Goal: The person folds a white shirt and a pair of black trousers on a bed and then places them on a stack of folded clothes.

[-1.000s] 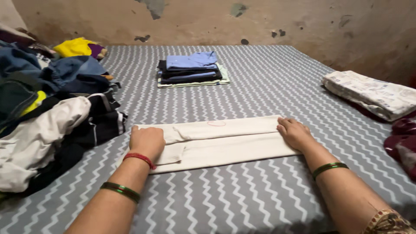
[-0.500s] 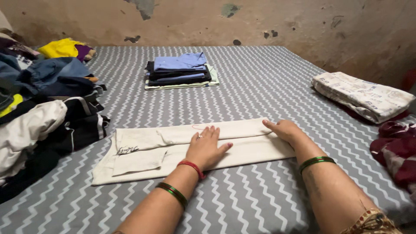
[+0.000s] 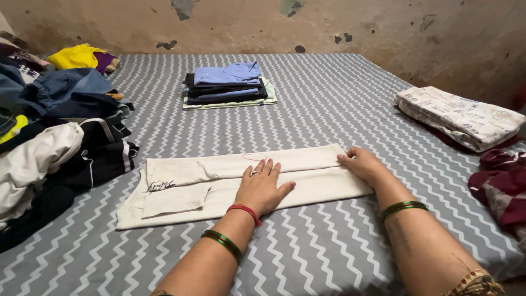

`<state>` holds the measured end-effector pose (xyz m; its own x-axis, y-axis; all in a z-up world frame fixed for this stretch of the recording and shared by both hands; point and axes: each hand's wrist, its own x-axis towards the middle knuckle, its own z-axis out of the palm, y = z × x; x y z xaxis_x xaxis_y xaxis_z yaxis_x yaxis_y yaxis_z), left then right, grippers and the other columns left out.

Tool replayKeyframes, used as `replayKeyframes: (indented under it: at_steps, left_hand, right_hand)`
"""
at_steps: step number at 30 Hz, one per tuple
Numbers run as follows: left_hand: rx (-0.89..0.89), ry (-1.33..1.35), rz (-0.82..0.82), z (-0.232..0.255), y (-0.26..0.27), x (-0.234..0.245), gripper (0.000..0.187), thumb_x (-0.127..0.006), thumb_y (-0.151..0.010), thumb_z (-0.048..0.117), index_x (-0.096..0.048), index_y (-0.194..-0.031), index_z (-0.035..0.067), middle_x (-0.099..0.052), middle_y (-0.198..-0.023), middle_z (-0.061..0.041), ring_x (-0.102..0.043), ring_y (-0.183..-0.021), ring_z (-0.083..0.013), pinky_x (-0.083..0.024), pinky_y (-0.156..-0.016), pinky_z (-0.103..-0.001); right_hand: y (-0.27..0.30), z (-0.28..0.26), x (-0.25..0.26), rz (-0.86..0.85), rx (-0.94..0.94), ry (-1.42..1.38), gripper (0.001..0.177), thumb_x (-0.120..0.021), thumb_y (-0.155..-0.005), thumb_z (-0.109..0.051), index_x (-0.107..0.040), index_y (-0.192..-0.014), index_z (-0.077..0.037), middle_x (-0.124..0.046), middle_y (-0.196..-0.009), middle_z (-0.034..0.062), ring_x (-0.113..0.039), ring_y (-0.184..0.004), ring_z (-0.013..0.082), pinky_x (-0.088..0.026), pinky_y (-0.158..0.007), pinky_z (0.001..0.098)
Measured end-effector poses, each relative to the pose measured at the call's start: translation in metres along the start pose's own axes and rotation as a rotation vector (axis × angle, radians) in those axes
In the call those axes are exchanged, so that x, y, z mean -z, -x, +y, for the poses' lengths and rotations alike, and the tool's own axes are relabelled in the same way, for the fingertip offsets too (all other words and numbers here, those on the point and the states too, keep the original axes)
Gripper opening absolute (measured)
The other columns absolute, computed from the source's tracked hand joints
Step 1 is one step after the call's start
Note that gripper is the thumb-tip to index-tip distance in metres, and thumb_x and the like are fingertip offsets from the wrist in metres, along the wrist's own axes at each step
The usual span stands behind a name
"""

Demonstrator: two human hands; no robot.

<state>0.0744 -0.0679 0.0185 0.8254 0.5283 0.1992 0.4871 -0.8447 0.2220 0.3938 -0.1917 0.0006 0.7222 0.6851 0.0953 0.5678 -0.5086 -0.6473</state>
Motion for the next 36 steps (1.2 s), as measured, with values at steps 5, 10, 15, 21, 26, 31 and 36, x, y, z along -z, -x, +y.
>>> replayKeyframes:
  at_steps: [5, 10, 15, 21, 26, 31, 36]
  left_hand:
    - [-0.006, 0.015, 0.02, 0.0, 0.0, -0.002, 0.08, -0.039, -0.096, 0.065, -0.038, -0.155, 0.011, -0.031, -0.164, -0.012, -0.022, -0.154, -0.0261, -0.015, -0.122, -0.051]
    - [-0.006, 0.011, 0.019, -0.002, -0.001, -0.002, 0.08, -0.038, -0.096, 0.066, -0.038, -0.155, 0.012, -0.031, -0.164, -0.012, -0.022, -0.154, -0.0263, -0.015, -0.122, -0.051]
    - [-0.003, 0.015, 0.025, -0.002, 0.0, -0.004, 0.08, -0.039, -0.096, 0.066, -0.038, -0.155, 0.012, -0.031, -0.164, -0.012, -0.023, -0.154, -0.0258, -0.015, -0.122, -0.051]
    - [-0.015, 0.052, 0.051, -0.002, 0.001, -0.004, 0.077, -0.043, -0.096, 0.063, -0.042, -0.152, 0.011, -0.034, -0.162, -0.013, -0.025, -0.153, -0.0277, -0.017, -0.122, -0.051]
    - [-0.041, 0.073, 0.062, -0.005, 0.002, -0.001, 0.075, -0.052, -0.094, 0.059, -0.044, -0.15, 0.01, -0.039, -0.159, -0.015, -0.028, -0.152, -0.0294, -0.02, -0.121, -0.051]
    - [-0.093, 0.197, 0.138, -0.027, 0.013, 0.019, 0.074, -0.073, -0.083, 0.045, -0.051, -0.144, 0.009, -0.05, -0.149, -0.015, -0.039, -0.145, -0.0314, -0.03, -0.115, -0.048]
    - [-0.019, 0.409, 0.576, -0.105, 0.044, 0.075, 0.037, -0.071, -0.09, 0.029, -0.071, -0.121, 0.008, -0.073, -0.12, -0.015, -0.066, -0.115, -0.0324, -0.05, -0.099, -0.041]
  right_hand:
    - [0.009, -0.011, 0.004, -0.051, -0.059, -0.101, 0.044, -0.074, -0.088, -0.043, -0.073, -0.113, -0.007, -0.077, -0.099, 0.0165, -0.071, -0.086, 0.026, -0.055, -0.08, 0.0428]
    - [0.017, -0.019, 0.004, -0.019, -0.091, -0.1, 0.041, -0.075, -0.088, -0.038, -0.074, -0.113, -0.006, -0.076, -0.096, 0.0168, -0.07, -0.084, 0.0266, -0.056, -0.077, 0.0435]
    - [0.014, -0.015, 0.004, -0.032, -0.072, -0.117, 0.04, -0.077, -0.087, -0.036, -0.073, -0.113, -0.006, -0.076, -0.095, 0.0156, -0.07, -0.084, 0.0253, -0.055, -0.075, 0.0427]
    - [0.014, -0.015, 0.005, -0.016, -0.077, -0.347, 0.032, -0.076, -0.089, -0.027, -0.072, -0.113, -0.005, -0.074, -0.095, 0.0152, -0.068, -0.08, 0.0236, -0.055, -0.069, 0.0394]
    - [0.01, -0.067, 0.013, -0.022, 0.003, -0.656, 0.031, -0.074, -0.091, -0.021, -0.065, -0.115, -0.002, -0.071, -0.097, 0.0133, -0.07, -0.078, 0.023, -0.058, -0.065, 0.0393]
    - [0.028, -0.179, 0.015, -0.057, 0.136, -0.709, 0.031, -0.072, -0.092, -0.023, -0.062, -0.114, -0.004, -0.07, -0.096, 0.0135, -0.069, -0.077, 0.022, -0.057, -0.061, 0.0396]
    - [0.038, -0.281, -0.044, -0.167, 0.302, -0.773, 0.028, -0.072, -0.092, -0.022, -0.063, -0.113, -0.006, -0.071, -0.094, 0.0122, -0.069, -0.076, 0.02, -0.057, -0.06, 0.0368]
